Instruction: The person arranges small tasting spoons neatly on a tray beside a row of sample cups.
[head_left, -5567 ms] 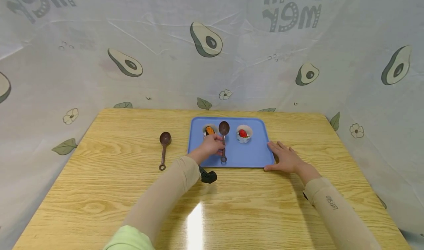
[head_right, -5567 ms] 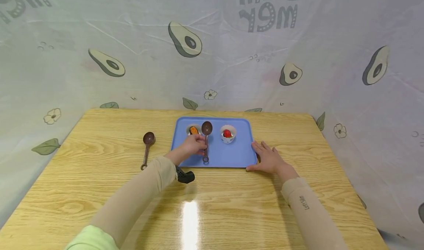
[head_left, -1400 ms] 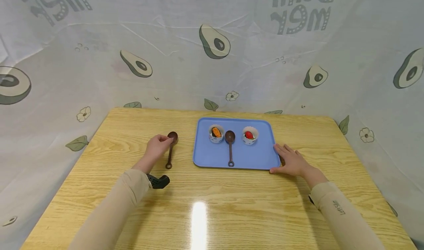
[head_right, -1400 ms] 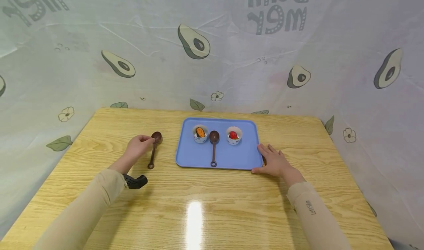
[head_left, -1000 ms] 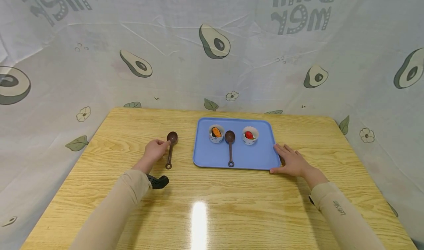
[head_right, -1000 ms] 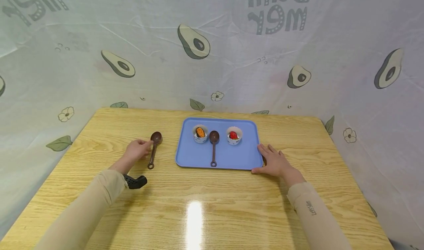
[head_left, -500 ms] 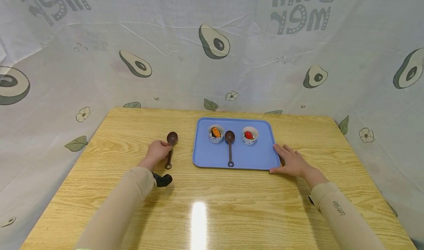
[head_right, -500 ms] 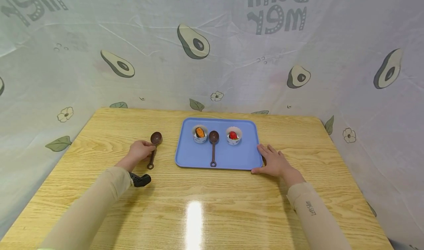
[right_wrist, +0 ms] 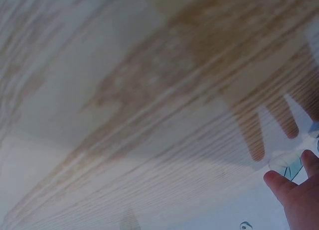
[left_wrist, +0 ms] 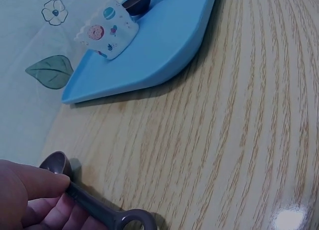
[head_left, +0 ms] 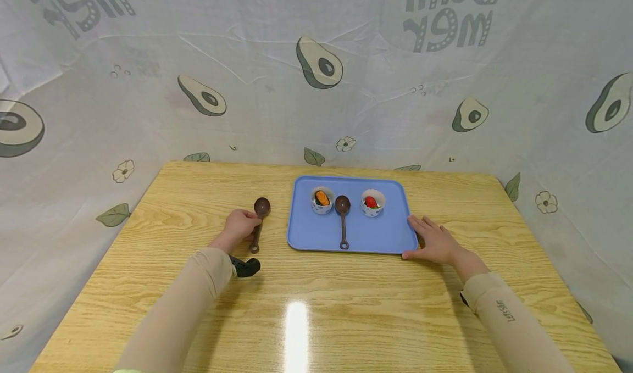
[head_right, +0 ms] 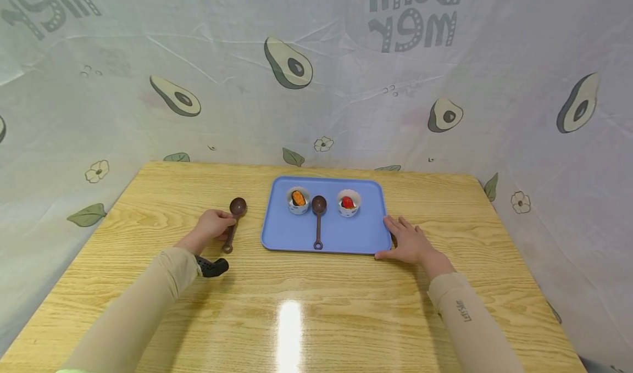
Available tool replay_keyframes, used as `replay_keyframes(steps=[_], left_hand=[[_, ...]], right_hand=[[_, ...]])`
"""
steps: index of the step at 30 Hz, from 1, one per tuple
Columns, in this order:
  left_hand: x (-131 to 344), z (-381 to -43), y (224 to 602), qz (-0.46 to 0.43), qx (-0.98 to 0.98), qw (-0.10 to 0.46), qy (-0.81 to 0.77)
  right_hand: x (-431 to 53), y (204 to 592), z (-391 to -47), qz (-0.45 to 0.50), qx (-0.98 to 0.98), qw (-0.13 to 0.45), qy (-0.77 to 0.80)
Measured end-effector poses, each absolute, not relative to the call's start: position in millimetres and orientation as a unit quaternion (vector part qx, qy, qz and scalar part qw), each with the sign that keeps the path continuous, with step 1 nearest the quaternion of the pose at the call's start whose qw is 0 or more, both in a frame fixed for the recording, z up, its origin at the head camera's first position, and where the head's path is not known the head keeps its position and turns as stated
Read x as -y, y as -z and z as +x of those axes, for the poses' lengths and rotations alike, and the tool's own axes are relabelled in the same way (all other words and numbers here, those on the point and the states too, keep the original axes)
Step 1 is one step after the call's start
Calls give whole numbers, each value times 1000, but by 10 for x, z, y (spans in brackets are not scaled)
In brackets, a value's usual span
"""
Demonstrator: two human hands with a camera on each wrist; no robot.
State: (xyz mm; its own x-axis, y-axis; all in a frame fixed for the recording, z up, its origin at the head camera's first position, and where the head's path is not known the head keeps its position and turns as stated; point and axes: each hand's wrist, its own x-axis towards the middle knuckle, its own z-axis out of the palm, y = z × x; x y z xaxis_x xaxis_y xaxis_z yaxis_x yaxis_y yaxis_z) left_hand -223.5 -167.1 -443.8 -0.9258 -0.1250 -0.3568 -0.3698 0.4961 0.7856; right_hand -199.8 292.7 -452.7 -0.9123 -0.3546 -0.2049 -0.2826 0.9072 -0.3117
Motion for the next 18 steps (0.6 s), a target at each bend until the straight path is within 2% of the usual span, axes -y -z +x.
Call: replay_keyframes(steps=[18], left_hand=[[1673,-2243,4362,-160,-797,162,-559]], right_hand=[[-2919,4531,-1996,-159,-970,128,130]])
